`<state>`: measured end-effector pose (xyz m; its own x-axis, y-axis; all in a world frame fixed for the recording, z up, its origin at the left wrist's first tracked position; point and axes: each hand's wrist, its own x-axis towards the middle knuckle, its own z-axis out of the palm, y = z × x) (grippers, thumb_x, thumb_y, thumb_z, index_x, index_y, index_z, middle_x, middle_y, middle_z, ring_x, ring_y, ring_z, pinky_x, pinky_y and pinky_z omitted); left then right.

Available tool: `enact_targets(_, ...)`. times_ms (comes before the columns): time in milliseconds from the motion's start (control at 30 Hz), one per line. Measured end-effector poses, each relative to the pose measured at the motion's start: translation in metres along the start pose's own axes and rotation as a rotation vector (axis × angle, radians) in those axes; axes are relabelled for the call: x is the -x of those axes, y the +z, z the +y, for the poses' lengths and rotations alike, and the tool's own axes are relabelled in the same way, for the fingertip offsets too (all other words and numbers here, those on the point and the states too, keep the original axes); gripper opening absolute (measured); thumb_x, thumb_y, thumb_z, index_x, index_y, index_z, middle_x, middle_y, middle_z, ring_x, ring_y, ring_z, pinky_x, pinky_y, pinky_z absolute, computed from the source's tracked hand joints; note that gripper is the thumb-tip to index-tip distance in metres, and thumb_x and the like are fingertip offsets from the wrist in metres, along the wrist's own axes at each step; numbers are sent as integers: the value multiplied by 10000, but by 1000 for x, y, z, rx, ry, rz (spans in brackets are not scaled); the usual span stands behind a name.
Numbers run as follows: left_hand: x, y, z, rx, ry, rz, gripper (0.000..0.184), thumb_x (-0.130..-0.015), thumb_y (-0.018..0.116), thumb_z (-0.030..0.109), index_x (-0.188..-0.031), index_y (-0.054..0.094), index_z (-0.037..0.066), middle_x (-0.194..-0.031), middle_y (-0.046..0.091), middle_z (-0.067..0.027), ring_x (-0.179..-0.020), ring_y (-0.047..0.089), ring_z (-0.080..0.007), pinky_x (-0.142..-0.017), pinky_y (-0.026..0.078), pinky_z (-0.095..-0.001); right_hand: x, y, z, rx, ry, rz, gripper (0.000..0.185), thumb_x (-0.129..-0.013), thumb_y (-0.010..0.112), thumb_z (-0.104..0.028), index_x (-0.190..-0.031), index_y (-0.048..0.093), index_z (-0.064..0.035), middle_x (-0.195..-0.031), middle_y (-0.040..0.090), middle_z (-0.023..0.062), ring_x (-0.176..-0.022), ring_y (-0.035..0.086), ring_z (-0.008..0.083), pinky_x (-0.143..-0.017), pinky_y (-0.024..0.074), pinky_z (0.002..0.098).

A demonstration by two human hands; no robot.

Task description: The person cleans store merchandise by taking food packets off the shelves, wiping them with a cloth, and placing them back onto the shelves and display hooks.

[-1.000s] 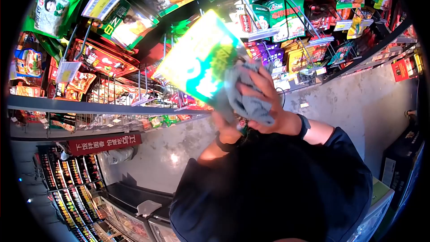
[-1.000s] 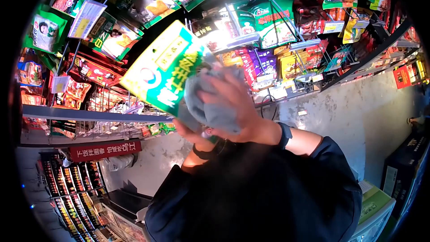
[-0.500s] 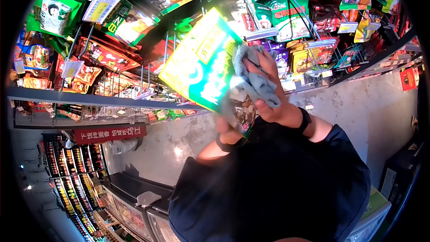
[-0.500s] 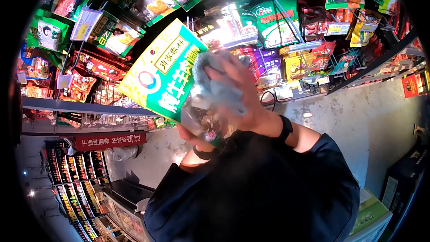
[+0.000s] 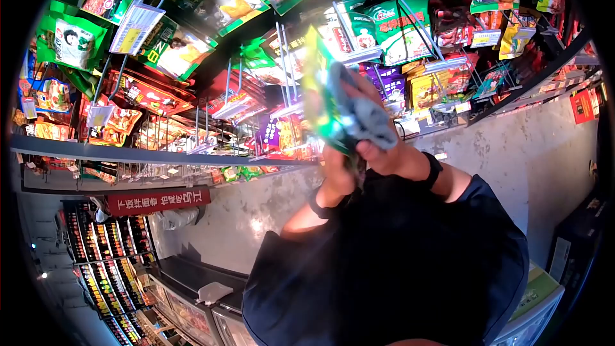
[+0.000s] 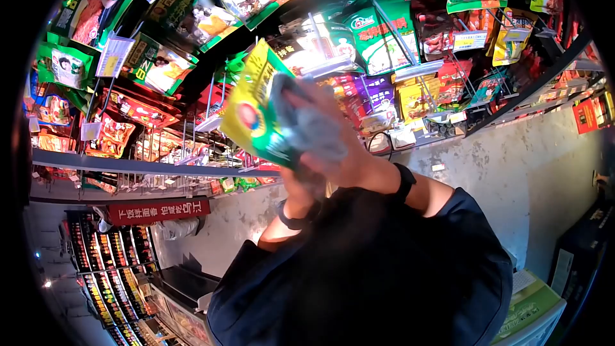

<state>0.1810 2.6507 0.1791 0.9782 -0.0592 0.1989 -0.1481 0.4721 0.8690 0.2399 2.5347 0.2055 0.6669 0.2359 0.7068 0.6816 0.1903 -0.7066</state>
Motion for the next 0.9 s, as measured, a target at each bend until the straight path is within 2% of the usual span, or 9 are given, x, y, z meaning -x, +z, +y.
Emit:
enact_targets(100,-11,3,9,-444,196,-76,555,-954,422,408,-1215,469,-80,-1203,554,-162,-1084,526,-232,-936,392,-328,0,-7,-2,-176,41,-33,821,-771,634,-506,-1347,389,25,-1444,277,206,-1332,265,346,-1070,219,425)
enact_targets(233,-22,-14,6,-637,298,-140,562,-892,600,207,-1347,395,-50,-1420,354,-236,-1249,423,-274,-1023,317,-356,22,-13,-7,-414,304,-92,756,-733,694,-435,-1295,453,9,-1428,316,196,-1313,305,339,-1064,236,426)
enact_targets(367,-38,-20,11,-947,547,-10,553,-828,629,90,-1329,431,-32,-1395,385,-215,-1215,449,-261,-994,345,-330,31,-24,-6,-422,420,-18,569,-767,644,-219,-1265,478,2,-1307,439,143,-1225,404,259,-1013,318,383)
enact_targets(467,-40,3,29,-303,192,190,685,-760,592,-28,-1391,325,-18,-1323,437,-144,-1095,523,-215,-872,428,-256,37,-31,5,-311,435,227,484,-837,568,-105,-1288,441,14,-1234,504,100,-1150,477,190,-976,365,312)
enact_targets(500,-42,9,40,-406,201,231,725,-746,573,-59,-1407,279,-11,-1251,475,-117,-1028,542,-182,-810,458,-236,25,-40,-1,-74,350,212,465,-865,551,-114,-1295,434,21,-1214,523,85,-1124,497,180,-971,374,299)
enact_targets(600,-42,-8,45,-175,-114,70,597,-789,519,-16,-1360,342,-13,-1238,501,-135,-1068,541,-204,-841,488,-288,11,-47,-6,-657,548,268,436,-889,534,-91,-1300,427,7,-1214,535,86,-1111,508,171,-946,404,300)
enact_targets(667,-32,-15,46,10,-221,-79,531,-834,499,24,-1344,355,-10,-1238,509,-143,-1097,535,-218,-867,498,-328,13,-51,4,-552,534,239,424,-892,542,-83,-1292,431,4,-1204,542,83,-1102,515,166,-928,419,297)
enact_targets(800,-30,-12,44,161,-467,86,460,-913,480,126,-1338,361,-3,-1274,494,-131,-1154,505,-249,-988,433,-426,11,-47,6,-222,450,337,377,-862,613,-56,-1216,501,7,-1109,591,52,-1004,562,145,-853,454,274)
enact_targets(900,-32,-20,29,146,-338,110,409,-918,484,146,-1292,417,-7,-1238,524,-116,-1110,525,-225,-943,448,-399,16,-53,18,146,270,435,292,-846,635,-43,-1126,567,6,-997,621,52,-879,591,136,-762,466,257)
